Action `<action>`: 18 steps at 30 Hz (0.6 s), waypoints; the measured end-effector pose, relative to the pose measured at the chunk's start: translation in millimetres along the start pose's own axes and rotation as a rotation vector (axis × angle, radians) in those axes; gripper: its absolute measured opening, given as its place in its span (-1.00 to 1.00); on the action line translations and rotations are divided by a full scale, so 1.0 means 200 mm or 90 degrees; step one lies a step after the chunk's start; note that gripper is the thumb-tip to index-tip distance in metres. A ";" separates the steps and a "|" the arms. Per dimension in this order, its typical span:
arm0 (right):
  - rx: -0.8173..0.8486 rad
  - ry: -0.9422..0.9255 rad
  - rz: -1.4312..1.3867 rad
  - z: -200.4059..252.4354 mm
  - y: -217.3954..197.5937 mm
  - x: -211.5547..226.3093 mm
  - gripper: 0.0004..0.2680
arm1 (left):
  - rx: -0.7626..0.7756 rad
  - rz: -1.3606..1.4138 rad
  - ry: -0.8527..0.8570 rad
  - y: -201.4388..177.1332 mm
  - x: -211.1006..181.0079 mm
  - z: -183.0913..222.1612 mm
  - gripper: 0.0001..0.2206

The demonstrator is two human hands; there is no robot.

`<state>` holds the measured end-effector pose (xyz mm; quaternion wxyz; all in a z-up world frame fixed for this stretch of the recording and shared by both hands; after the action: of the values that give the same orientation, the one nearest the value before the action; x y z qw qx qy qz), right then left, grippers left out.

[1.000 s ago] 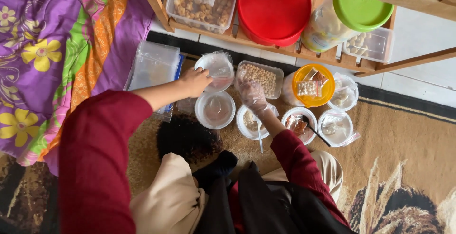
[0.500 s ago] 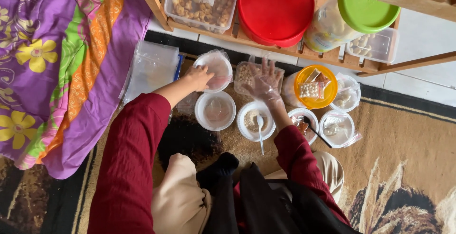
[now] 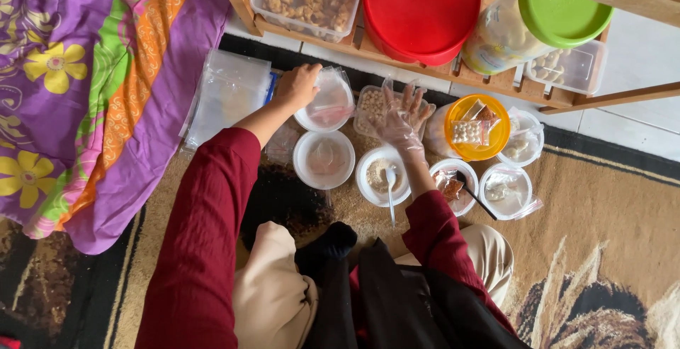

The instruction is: A person is manually portioning and packing small food items like peanuts and powders into small plastic bags.

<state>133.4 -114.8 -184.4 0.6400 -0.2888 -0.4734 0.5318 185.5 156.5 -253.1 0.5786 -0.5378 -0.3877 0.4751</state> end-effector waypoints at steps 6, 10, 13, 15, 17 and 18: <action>-0.392 -0.326 -0.140 -0.17 0.38 -0.03 -0.72 | -0.046 0.081 -0.008 -0.01 0.01 -0.03 -0.92; -0.344 -0.321 -0.124 -0.09 0.32 0.20 -0.70 | -0.068 -0.026 0.009 -0.05 0.07 -0.02 -0.83; -0.349 -0.344 -0.121 -0.12 0.36 0.22 -0.72 | -0.096 -0.032 0.048 -0.12 0.09 0.04 -0.82; -0.350 -0.353 -0.107 -0.16 0.40 0.22 -0.75 | -0.108 -0.004 0.069 -0.14 0.10 0.06 -0.82; -0.344 -0.311 -0.110 -0.17 0.41 0.25 -0.66 | -0.141 -0.010 0.087 -0.08 0.11 0.06 -0.82; -0.342 -0.313 -0.109 -0.19 0.46 0.22 -0.66 | -0.141 -0.009 0.084 -0.06 0.12 0.06 -0.82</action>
<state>130.3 -44.0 -265.6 0.4507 -0.2693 -0.7582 0.3866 180.6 182.4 -241.5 0.5432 -0.6258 -0.4029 0.3885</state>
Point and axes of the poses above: each hand's wrist, its own z-axis away from the middle knuckle, its own y-axis out of the palm, x = y × z, the point moved 2 cm from there along -z, towards the middle knuckle, and after that the axes turned 11 degrees about -z, right-handed, at the moved point
